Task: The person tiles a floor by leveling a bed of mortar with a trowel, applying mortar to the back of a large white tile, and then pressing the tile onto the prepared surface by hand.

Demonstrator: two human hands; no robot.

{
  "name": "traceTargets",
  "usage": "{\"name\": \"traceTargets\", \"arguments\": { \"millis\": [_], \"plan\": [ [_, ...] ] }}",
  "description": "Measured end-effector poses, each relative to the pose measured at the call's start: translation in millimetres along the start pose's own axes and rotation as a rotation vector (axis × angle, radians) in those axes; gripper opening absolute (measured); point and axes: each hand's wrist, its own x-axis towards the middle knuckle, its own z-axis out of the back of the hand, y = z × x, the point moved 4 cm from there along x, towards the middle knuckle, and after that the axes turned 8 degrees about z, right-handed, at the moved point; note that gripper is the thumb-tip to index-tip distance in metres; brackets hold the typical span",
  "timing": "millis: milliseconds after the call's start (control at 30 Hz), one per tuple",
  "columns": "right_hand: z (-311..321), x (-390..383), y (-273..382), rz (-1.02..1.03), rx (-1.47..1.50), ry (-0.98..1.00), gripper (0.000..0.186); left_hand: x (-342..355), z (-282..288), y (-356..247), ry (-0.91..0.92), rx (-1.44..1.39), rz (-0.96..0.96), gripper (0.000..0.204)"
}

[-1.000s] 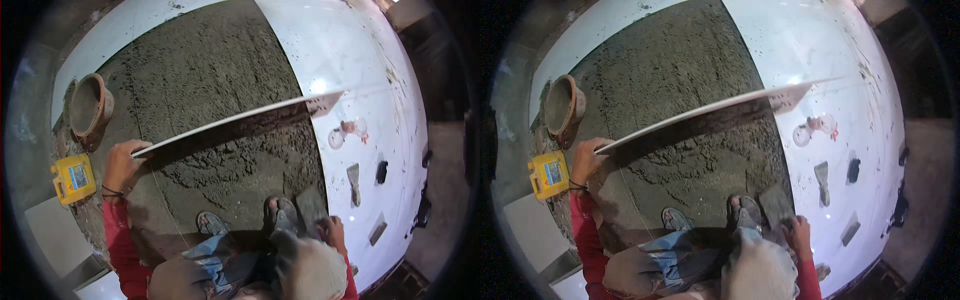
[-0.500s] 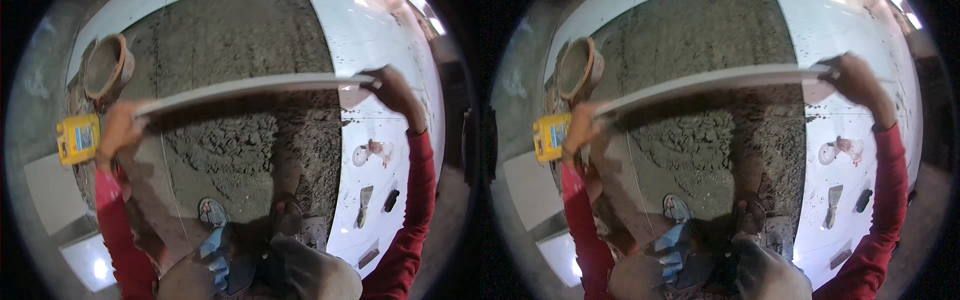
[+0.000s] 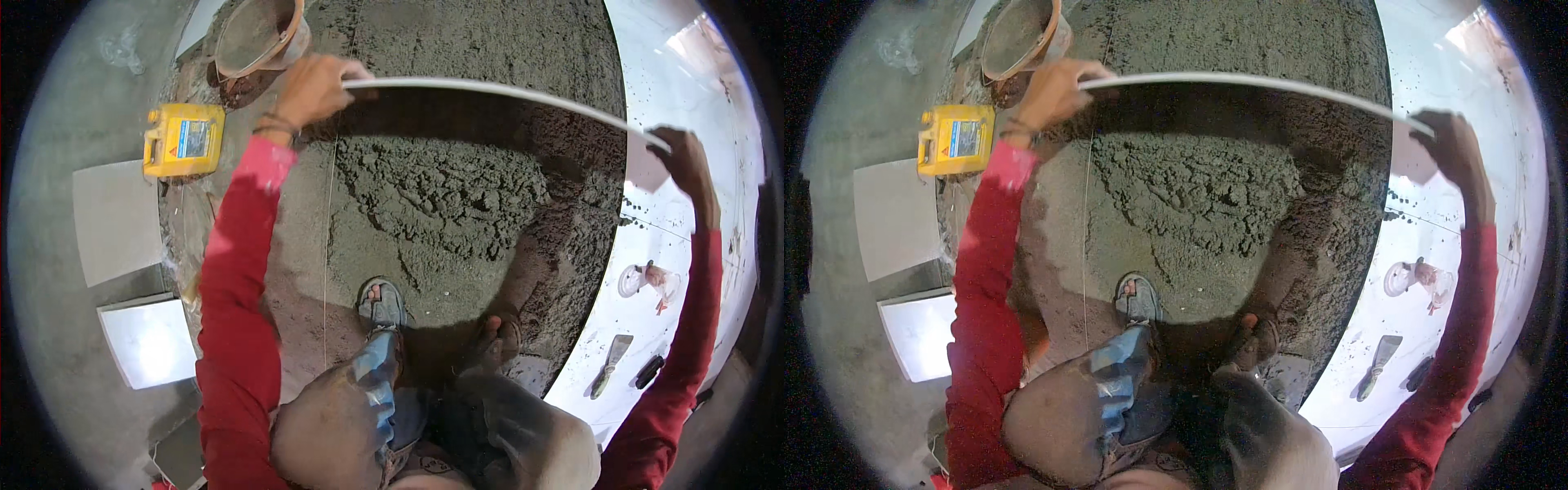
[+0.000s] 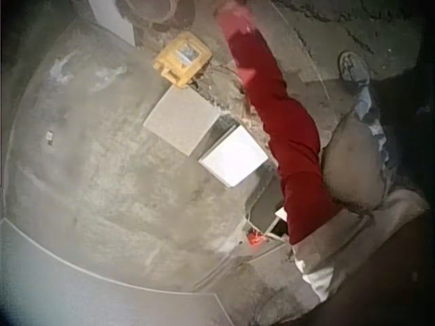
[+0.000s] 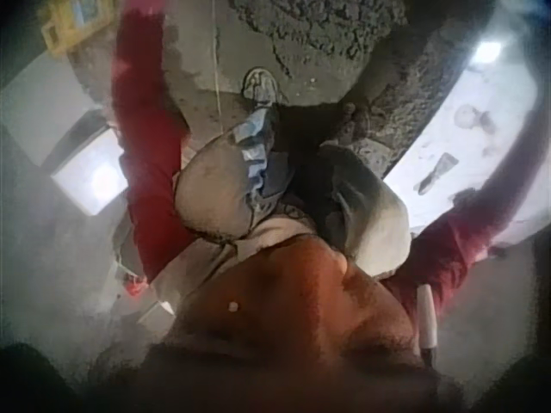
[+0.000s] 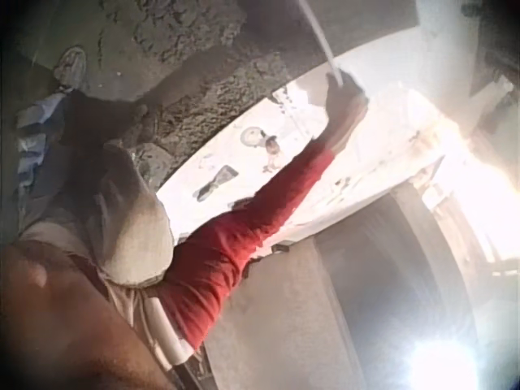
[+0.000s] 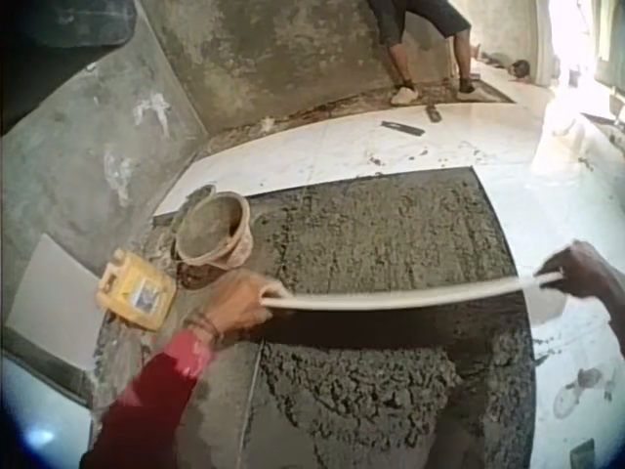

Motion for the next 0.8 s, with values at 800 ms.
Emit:
{"name": "traceTargets", "arguments": {
  "millis": [800],
  "plan": [
    [3.5, -36.5, 32.3, -0.048, -0.141, -0.193, 0.029, -35.7, 16.0, -24.5, -0.26, 0.097, -0.096, 0.038]
  ]
}}
